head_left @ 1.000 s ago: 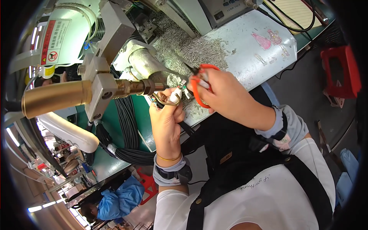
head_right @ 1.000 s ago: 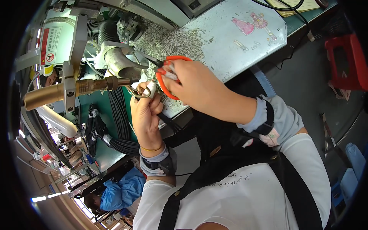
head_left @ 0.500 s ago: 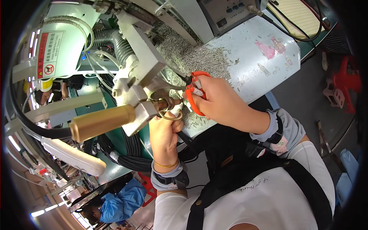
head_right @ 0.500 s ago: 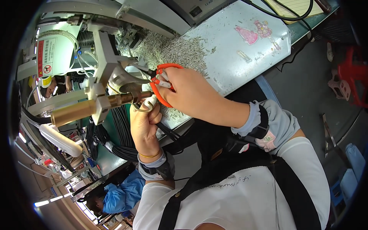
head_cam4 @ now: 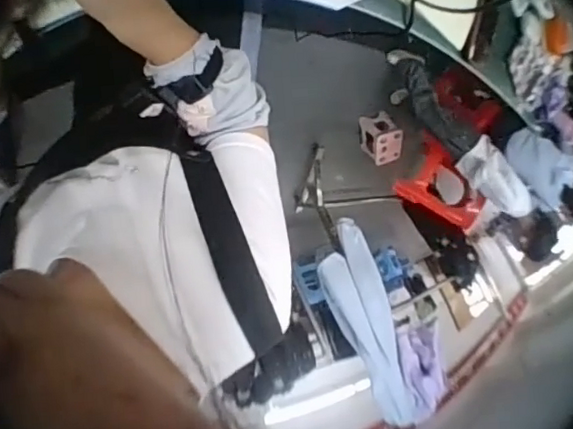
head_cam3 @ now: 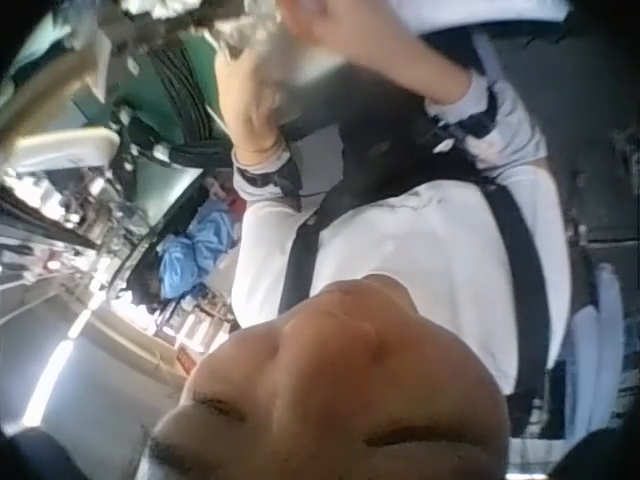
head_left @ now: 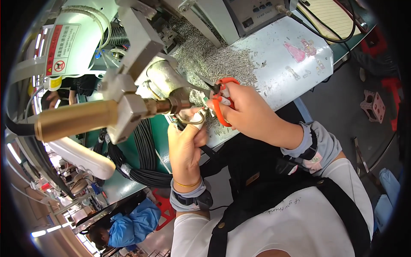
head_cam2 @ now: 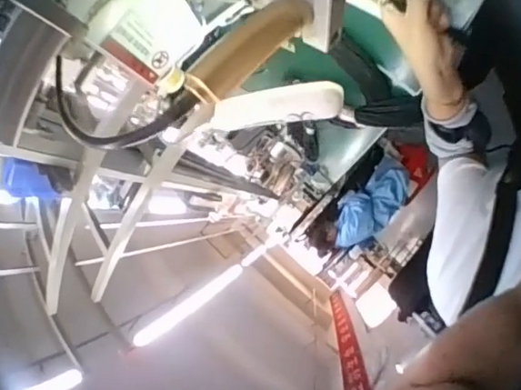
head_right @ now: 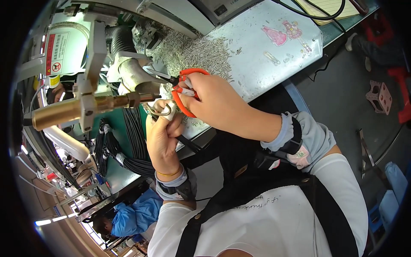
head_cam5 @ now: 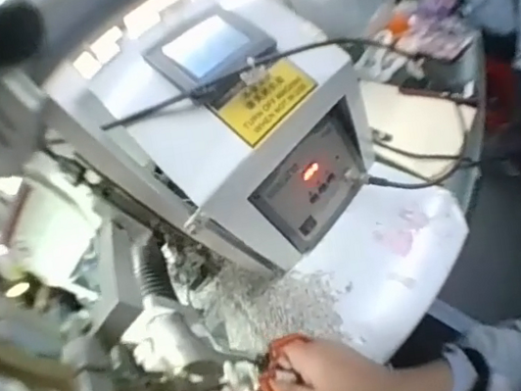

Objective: The person processes a wire harness by trimming the ends of individual wires with shears and inserting them into a crimping machine. After crimping a metal connector onto each wire, the person trims the excess wire and sets the bundle back on the table.

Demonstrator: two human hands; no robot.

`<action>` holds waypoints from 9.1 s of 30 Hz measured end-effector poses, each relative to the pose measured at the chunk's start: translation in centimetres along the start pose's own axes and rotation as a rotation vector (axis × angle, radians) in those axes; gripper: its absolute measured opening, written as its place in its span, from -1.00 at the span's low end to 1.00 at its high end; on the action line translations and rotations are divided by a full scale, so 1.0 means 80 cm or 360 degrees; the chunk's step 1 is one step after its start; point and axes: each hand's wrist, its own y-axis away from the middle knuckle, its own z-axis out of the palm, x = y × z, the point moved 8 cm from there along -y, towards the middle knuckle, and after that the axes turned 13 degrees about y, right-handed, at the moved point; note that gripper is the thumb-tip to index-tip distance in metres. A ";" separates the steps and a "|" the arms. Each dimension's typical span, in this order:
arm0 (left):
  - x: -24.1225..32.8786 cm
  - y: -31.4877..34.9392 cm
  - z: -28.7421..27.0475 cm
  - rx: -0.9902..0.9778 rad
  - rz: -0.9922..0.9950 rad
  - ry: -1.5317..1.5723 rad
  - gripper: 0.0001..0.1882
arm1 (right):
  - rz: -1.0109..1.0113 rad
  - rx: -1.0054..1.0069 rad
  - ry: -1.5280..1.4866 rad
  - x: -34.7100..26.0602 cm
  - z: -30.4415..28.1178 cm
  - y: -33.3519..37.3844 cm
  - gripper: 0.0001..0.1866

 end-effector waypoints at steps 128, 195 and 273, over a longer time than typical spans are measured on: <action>-0.004 -0.012 -0.003 0.0028 0.0189 0.0007 -0.79 | 0.0376 -0.0308 -0.0323 0.018 0.016 -0.015 -0.84; -0.020 0.126 -0.018 0.0126 0.1373 -0.0893 -0.68 | -0.0555 0.0008 0.0621 -0.032 0.051 0.096 -0.95; -0.039 0.107 -0.028 0.0079 0.0883 -0.0433 -0.81 | -0.0118 -0.0181 -0.0377 -0.013 0.056 0.088 -0.83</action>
